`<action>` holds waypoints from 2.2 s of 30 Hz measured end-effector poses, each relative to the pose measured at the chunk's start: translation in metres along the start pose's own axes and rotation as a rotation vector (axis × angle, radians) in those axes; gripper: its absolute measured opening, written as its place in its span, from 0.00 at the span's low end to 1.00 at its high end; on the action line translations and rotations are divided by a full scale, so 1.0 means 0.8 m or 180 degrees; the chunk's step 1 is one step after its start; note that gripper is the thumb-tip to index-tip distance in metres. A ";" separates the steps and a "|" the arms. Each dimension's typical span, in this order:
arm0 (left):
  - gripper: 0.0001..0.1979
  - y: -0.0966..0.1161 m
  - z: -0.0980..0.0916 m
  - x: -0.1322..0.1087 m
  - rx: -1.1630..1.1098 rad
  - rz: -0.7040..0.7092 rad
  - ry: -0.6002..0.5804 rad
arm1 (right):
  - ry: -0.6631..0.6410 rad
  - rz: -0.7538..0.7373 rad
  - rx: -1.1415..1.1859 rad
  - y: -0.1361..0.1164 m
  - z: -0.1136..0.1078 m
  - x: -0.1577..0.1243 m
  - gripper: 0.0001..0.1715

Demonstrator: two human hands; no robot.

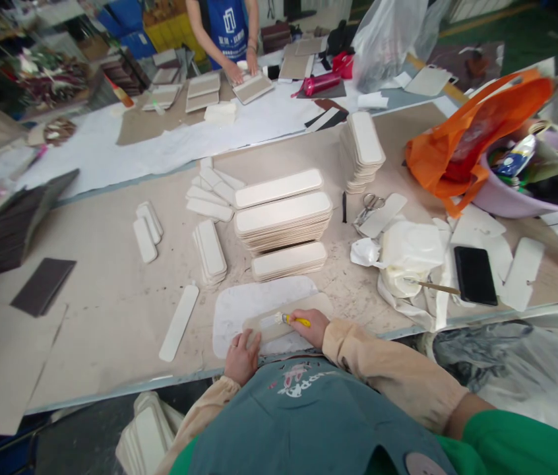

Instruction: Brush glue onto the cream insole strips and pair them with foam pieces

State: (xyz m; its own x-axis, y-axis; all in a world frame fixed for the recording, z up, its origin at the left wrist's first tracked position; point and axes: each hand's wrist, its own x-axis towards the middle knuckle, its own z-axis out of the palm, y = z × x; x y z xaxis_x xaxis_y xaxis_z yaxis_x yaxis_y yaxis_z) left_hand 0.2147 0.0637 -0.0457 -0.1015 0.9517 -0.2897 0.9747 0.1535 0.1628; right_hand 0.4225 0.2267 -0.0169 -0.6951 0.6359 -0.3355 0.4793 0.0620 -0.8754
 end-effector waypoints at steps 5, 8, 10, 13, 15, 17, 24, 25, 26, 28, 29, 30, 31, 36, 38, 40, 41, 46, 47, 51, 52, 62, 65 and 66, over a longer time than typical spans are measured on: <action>0.24 0.002 -0.003 0.001 0.0064 -0.0046 -0.0073 | 0.0357 0.0246 -0.0068 0.021 -0.035 -0.026 0.15; 0.25 0.003 -0.005 0.002 0.0084 -0.0036 -0.0098 | 0.0601 0.0342 -0.0176 0.034 -0.057 -0.041 0.16; 0.24 0.003 -0.004 0.002 0.0087 -0.0043 -0.0083 | 0.0763 0.0385 -0.0294 0.039 -0.070 -0.050 0.15; 0.24 0.003 -0.001 0.000 0.0072 -0.0012 0.0002 | 0.0930 0.0349 -0.0421 0.037 -0.082 -0.060 0.15; 0.24 0.002 0.003 -0.002 0.0064 0.0024 0.0076 | 0.0883 0.0256 -0.0330 0.028 -0.079 -0.064 0.15; 0.24 0.002 0.007 -0.004 0.0055 0.0038 0.0127 | 0.0623 0.0155 -0.0062 0.016 -0.067 -0.062 0.15; 0.25 0.005 0.013 -0.008 0.0033 -0.0020 0.0058 | -0.0315 -0.0034 0.0675 -0.010 0.012 -0.022 0.14; 0.26 0.006 0.012 -0.008 0.0033 -0.0039 0.0025 | -0.0402 -0.0071 0.0693 -0.009 0.021 -0.015 0.14; 0.26 0.006 0.011 -0.008 0.0034 -0.0060 -0.0001 | -0.0475 -0.0123 0.0685 -0.008 0.027 -0.010 0.13; 0.26 0.007 0.010 -0.008 0.0038 -0.0085 -0.0035 | -0.0560 -0.0223 0.0607 -0.005 0.034 -0.001 0.13; 0.26 0.007 0.009 -0.008 0.0040 -0.0090 -0.0041 | -0.0591 -0.0263 0.0552 -0.004 0.035 0.001 0.13; 0.26 0.008 0.009 -0.008 0.0043 -0.0093 -0.0042 | -0.0600 -0.0287 0.0491 -0.003 0.035 0.002 0.13; 0.26 0.008 0.009 -0.007 0.0049 -0.0096 -0.0039 | -0.0586 -0.0290 0.0428 -0.002 0.033 0.002 0.13; 0.27 0.008 0.008 -0.007 0.0123 -0.0091 -0.0070 | -0.0301 -0.0025 0.0228 0.006 0.013 -0.013 0.14; 0.28 0.007 0.008 -0.006 0.0157 -0.0083 -0.0082 | -0.0158 0.0143 0.0230 0.016 -0.002 -0.024 0.15; 0.28 0.007 0.008 -0.006 0.0193 -0.0073 -0.0056 | 0.0020 0.0290 0.0223 0.027 -0.020 -0.037 0.16; 0.27 0.006 0.008 -0.006 0.0206 -0.0058 -0.0039 | 0.0121 0.0348 0.0207 0.032 -0.030 -0.043 0.16; 0.26 0.005 0.009 -0.004 0.0224 -0.0008 0.0010 | 0.0564 0.0434 -0.0113 0.046 -0.072 -0.072 0.16; 0.25 0.005 0.009 -0.004 0.0223 -0.0008 0.0016 | 0.0619 0.0410 -0.0260 0.046 -0.078 -0.077 0.16; 0.25 0.005 0.010 -0.004 0.0228 0.0014 0.0049 | 0.0772 0.0069 -0.1105 0.037 -0.086 -0.090 0.15; 0.25 0.005 0.010 -0.004 0.0229 0.0021 0.0063 | 0.0762 -0.0031 -0.1352 0.034 -0.084 -0.091 0.15; 0.26 0.005 0.017 -0.006 0.0234 0.0010 0.0093 | -0.0578 -0.0141 -0.2954 -0.007 -0.008 -0.044 0.11; 0.27 0.005 0.016 -0.006 0.0229 -0.0018 0.0062 | -0.0694 -0.0643 -0.2391 -0.019 0.004 -0.033 0.12; 0.27 0.005 0.016 -0.006 0.0224 -0.0026 0.0048 | -0.0678 -0.0792 -0.2053 -0.021 0.006 -0.031 0.13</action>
State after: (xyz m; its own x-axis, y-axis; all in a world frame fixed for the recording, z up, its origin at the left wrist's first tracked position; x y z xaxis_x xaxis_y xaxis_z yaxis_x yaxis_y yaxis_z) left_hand 0.2217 0.0562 -0.0556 -0.1119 0.9545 -0.2765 0.9853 0.1426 0.0937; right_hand 0.4289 0.2062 0.0042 -0.8826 0.3841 -0.2710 0.4683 0.6689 -0.5773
